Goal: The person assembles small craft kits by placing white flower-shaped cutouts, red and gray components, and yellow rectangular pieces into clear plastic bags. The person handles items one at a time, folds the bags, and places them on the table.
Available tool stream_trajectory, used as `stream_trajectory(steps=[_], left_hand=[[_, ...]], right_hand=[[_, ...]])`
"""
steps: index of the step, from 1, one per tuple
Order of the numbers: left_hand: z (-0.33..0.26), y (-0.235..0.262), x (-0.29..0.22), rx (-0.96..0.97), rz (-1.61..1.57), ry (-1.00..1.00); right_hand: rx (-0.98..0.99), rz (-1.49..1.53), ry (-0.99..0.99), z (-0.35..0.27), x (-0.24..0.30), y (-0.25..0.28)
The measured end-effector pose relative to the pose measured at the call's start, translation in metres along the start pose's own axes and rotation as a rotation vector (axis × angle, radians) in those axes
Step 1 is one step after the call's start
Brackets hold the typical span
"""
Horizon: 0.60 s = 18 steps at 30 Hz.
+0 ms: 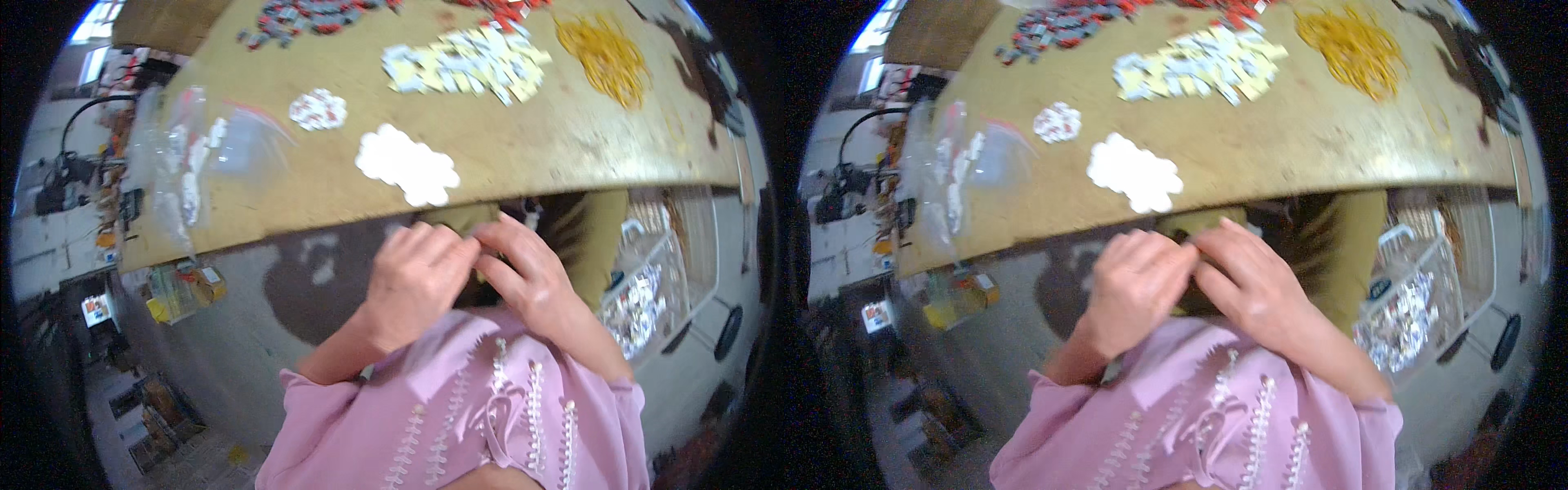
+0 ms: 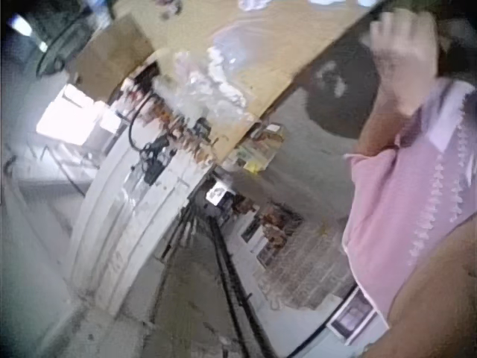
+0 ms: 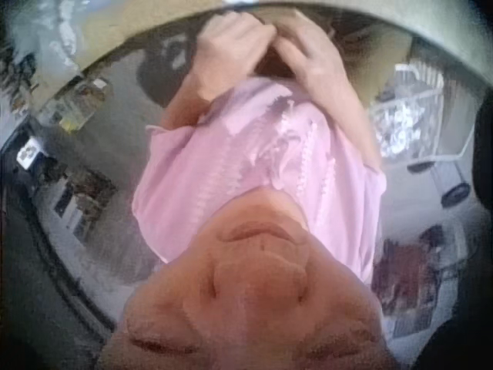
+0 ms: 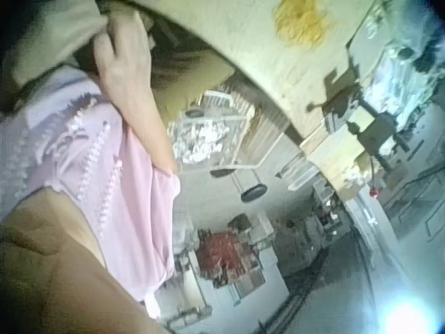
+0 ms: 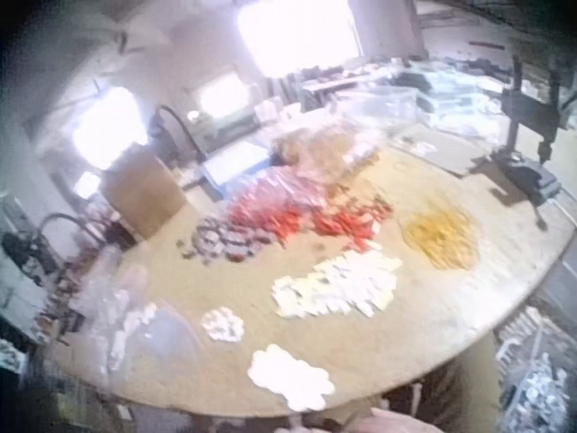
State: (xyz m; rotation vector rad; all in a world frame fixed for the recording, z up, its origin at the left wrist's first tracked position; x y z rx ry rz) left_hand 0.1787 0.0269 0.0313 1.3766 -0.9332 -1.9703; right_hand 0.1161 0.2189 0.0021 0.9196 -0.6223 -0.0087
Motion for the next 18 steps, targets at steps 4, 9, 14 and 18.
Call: stream_trajectory(steps=[4,9,14,18], left_hand=[[0.02,0.021,0.016,-0.017,-0.149,-0.069],[0.098,0.066,0.106,-0.194,-0.053,0.119],[0.177,0.085,0.237,-0.389,0.246,0.121],[0.185,0.081,0.279,-0.248,0.49,0.142]], right_hand=[[-0.081,-0.102,-0.044,-0.004,-0.008,0.006],[-0.032,-0.106,-0.114,-0.016,-0.013,0.008],[-0.023,-0.086,-0.143,-0.02,-0.012,0.003],[-0.041,-0.078,-0.174,-0.024,-0.014,0.008]])
Point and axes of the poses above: each hand's wrist, its own z-axis towards the middle knuckle, its own y-axis out of the back of the hand, x = y × z, the point moved 1 cm from there along z, towards the middle knuckle, and after that the axes turned 7 degrees about -z, right-handed, at the moved point
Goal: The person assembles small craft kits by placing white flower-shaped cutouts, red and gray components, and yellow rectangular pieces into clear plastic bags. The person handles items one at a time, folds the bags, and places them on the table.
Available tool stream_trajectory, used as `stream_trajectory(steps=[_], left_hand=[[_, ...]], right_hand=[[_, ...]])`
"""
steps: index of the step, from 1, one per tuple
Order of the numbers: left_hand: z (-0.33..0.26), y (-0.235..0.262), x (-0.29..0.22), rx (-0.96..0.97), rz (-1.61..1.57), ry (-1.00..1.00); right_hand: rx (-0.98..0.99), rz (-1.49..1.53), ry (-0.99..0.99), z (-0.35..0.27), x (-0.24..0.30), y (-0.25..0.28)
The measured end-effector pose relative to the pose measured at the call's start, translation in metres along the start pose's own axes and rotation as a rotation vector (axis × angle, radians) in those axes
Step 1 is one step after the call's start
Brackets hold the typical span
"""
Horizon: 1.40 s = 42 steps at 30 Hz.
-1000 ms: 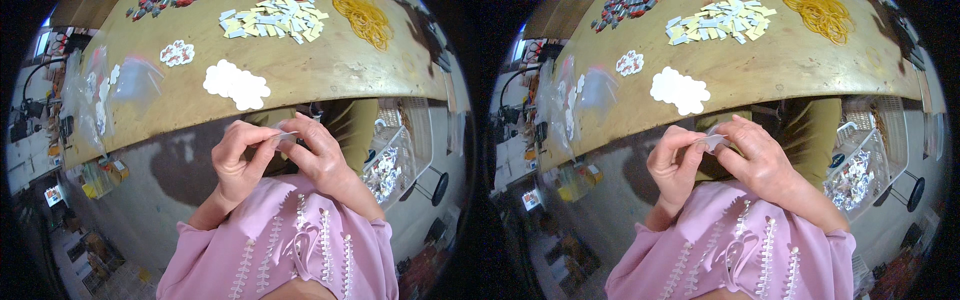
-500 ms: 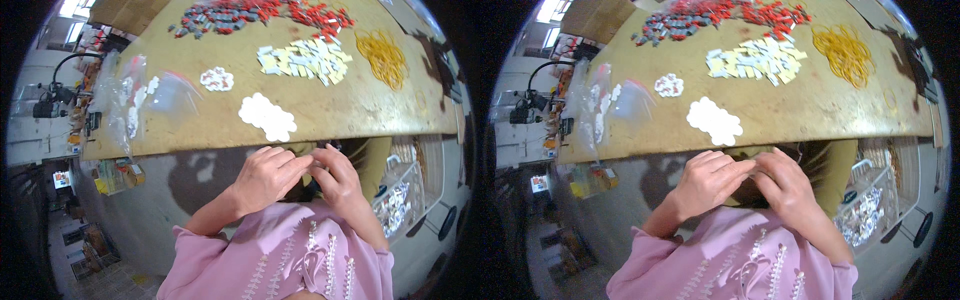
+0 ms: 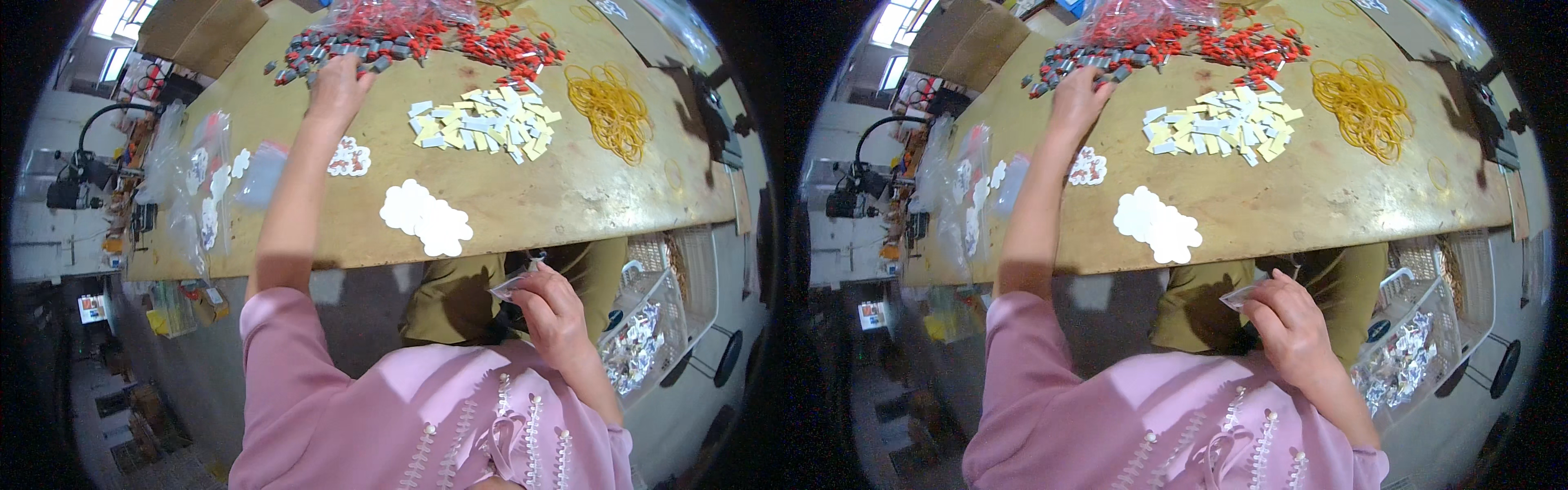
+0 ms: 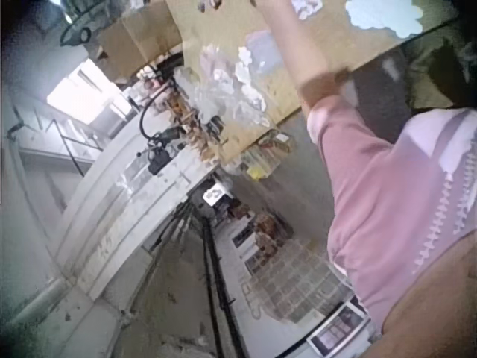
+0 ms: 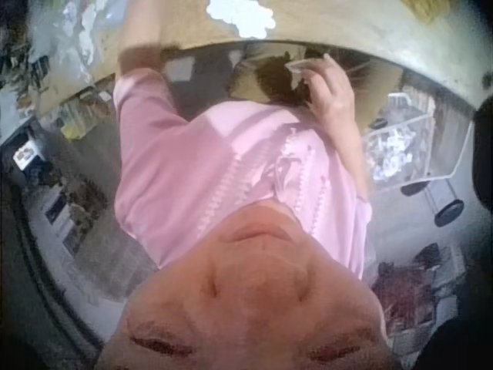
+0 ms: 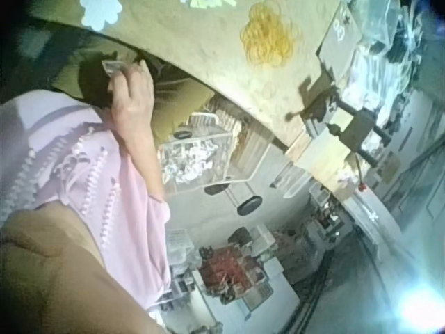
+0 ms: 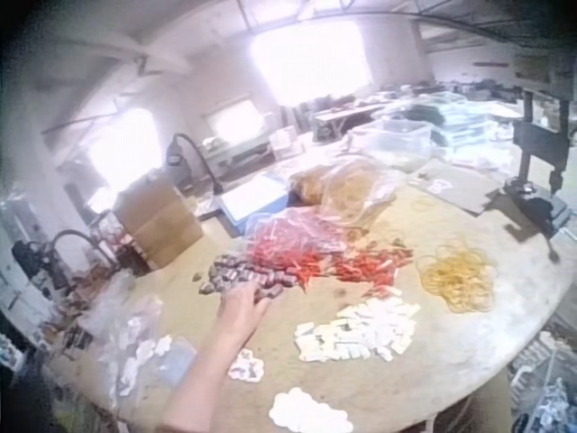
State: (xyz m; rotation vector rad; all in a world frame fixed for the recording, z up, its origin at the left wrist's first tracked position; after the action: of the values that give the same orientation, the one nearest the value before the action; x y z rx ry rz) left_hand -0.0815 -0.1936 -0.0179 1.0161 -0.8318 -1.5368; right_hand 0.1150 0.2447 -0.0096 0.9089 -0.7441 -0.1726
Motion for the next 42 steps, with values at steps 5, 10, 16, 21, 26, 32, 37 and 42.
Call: stream_trajectory(steps=[5,10,16,21,26,32,37,42], left_hand=[[-0.039,0.038,-0.005,0.093,-0.086,0.136],[-0.101,0.093,-0.136,0.237,-0.988,0.318],[-0.165,0.112,-0.237,0.43,-0.828,-0.173],[-0.165,0.096,-0.242,0.3,-0.879,-0.324],[-0.108,0.083,-0.185,0.224,-0.666,0.127],[-0.078,0.042,-0.121,0.24,-0.551,0.207],[-0.078,0.04,-0.123,0.3,-0.624,0.284],[-0.085,0.044,-0.123,0.26,-0.656,0.227]], right_hand=[[-0.017,0.016,-0.001,0.004,-0.005,0.007],[-0.028,0.003,0.008,0.011,-0.007,0.01],[-0.058,0.023,0.084,0.02,0.003,0.007],[-0.056,0.09,0.013,0.012,0.005,0.003],[-0.021,0.039,-0.025,0.005,0.005,0.008],[-0.013,0.051,-0.01,-0.001,0.002,0.004],[0.004,0.044,-0.017,-0.005,-0.003,0.003],[0.016,0.06,-0.023,-0.004,-0.004,0.005]])
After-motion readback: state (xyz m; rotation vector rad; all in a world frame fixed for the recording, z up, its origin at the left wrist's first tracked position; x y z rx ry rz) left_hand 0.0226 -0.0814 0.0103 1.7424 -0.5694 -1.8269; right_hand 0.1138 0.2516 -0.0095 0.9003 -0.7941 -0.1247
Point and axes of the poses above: each hand's wrist, its own z-axis towards the middle knuckle, its own y-axis out of the back of the hand, x = y × z, the point moved 1 cm from there along z, towards the middle knuckle, and after that the axes turned 7 degrees about -z, right-handed, at the moved point
